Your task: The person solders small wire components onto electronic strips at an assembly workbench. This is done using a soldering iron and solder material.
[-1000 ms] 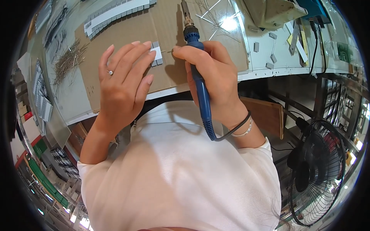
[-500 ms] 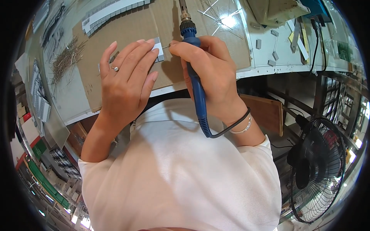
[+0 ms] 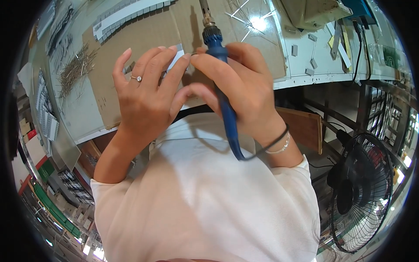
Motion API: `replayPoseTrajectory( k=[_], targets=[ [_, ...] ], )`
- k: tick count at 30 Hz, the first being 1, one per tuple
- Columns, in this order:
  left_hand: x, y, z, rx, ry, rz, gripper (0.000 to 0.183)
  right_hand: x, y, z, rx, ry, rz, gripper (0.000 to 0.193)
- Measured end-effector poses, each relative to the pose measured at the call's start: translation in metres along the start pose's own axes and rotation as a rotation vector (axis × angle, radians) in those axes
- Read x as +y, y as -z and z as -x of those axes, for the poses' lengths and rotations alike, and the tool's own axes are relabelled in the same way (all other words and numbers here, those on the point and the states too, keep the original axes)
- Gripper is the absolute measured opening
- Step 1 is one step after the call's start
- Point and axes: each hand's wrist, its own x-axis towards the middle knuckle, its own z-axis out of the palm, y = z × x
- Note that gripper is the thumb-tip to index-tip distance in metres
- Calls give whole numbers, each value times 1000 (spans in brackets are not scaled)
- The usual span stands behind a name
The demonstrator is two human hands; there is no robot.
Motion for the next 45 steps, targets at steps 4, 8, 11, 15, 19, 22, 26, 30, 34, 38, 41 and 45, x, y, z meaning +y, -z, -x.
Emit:
replayPoseTrajectory(
  k=[4, 8, 11, 15, 19, 22, 26, 30, 34, 38, 41, 45],
  targets=[
    [2, 9, 2, -113, 32, -2, 48, -14, 48, -4, -32, -115, -2, 65],
    [1, 5, 3, -91, 12, 3, 49, -20, 96, -7, -237, -160, -149, 34],
    [0, 2, 2, -47, -6, 3, 48, -35, 85, 4, -33, -406, -434, 40],
    [-1, 2, 3, -16, -17, -8, 46, -19, 82, -3, -164, -224, -424, 32],
    [-1, 1, 4, -21, -14, -12, 46, -26, 62, -3, -35, -254, -398, 29],
    [0, 1, 2, -21, -15, -1, 45, -28, 59, -4, 37, -364, -417, 25],
    [-1, -1, 5, -45, 4, 17, 46, -29, 57, -2, 21, -422, -442, 22],
    [-1, 7, 6, -59, 21, 17, 51, -31, 53, -3, 150, -596, -472, 21],
    [-1, -3, 14, 20, 27, 87, 48, -32, 49, 0, 208, -695, -341, 19],
    [-4, 3, 20, 290, -61, 123, 29, -16, 45, 4, 298, -637, -411, 22],
    [-18, 20, 45, 396, -26, 24, 19, -11, 49, 8, 374, -618, -397, 19],
    [-55, 62, 88, 209, 298, -217, 27, 29, 84, 43, 273, -237, -313, 9]
  ],
)
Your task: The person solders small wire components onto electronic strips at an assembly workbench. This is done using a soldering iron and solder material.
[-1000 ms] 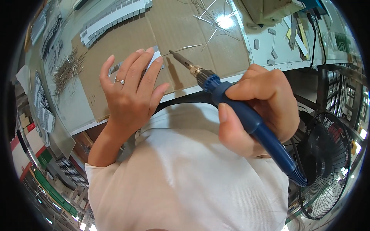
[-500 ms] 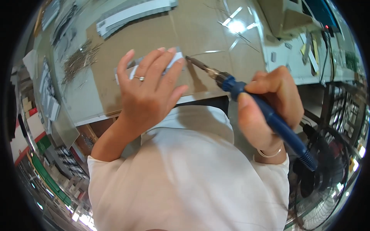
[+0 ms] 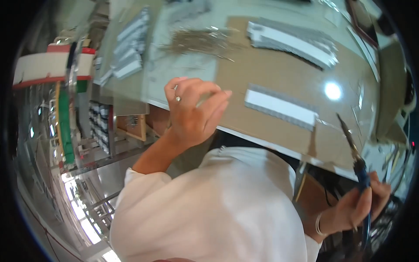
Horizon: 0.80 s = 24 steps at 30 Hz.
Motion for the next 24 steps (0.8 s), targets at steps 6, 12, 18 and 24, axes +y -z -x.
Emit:
replayPoseTrajectory(
  k=[6, 12, 18, 24],
  targets=[
    [-33, 0, 8, -190, 230, -61, 50, 35, -2, 17, 39, -16, 298, 24],
    [-11, 3, 22, -208, 145, -10, 60, 13, -30, 8, -177, 373, 633, 25],
    [-16, -2, 22, -329, 90, 106, 74, -30, -71, 1, -11, -122, 131, 13],
    [-22, -1, 27, -263, 77, 61, 71, -59, -114, -22, 87, -267, -188, 21]
  ],
)
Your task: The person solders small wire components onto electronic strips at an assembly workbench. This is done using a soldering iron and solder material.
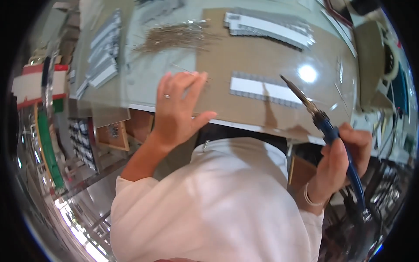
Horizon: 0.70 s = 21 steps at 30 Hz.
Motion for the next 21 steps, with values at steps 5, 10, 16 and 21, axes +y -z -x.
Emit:
replayPoseTrajectory(
  k=[5, 10, 16, 21],
  targets=[
    [4, -7, -5, 70, -31, -42, 67, -7, -4, 2, -30, -12, -43, 22],
    [9, -8, 0, 54, -40, -57, 69, -10, -11, 2, -87, -30, -55, 21],
    [9, -6, 0, 32, -46, -22, 75, -15, -16, 3, -103, -35, -58, 21],
    [-13, 2, 5, 11, 9, -98, 69, -14, -12, 4, -94, -1, -50, 22]
  ],
)
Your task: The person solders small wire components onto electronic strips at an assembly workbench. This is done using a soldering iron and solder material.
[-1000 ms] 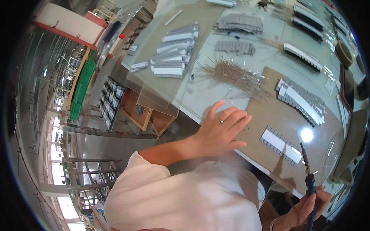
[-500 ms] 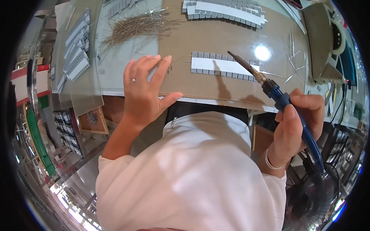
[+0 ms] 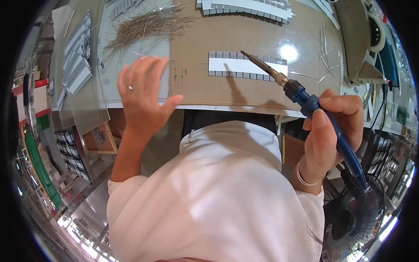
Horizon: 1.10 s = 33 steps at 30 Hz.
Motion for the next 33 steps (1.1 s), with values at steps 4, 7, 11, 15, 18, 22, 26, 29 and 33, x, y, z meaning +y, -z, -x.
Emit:
replayPoseTrajectory(
  k=[4, 7, 11, 15, 18, 22, 26, 29, 33],
  targets=[
    [-26, 8, -1, 35, -5, -22, 55, 2, 3, 0, 5, 17, -2, 21],
    [-30, 9, -2, 86, 31, 97, 42, 2, 0, -1, -13, -4, -42, 22],
    [-20, 6, -4, 168, 58, 114, 37, 2, -4, 1, -20, -5, -30, 22],
    [-13, -2, -4, 167, 7, 45, 36, 4, -5, 0, -15, 5, -20, 22],
    [-13, -4, -7, 145, -24, 33, 39, 6, -4, 1, -19, 2, -20, 22],
    [-14, -5, -7, 133, -79, 60, 46, 4, -5, 2, -33, -12, -32, 22],
    [-13, -2, -6, 107, -72, 89, 51, 4, -8, 1, -21, -3, -23, 21],
    [-10, 2, -9, 88, -79, 74, 54, 2, -6, 2, -33, -8, -20, 21],
    [-8, 5, -6, 62, -66, 70, 56, 3, -8, 3, -64, -33, -31, 21]
  ],
)
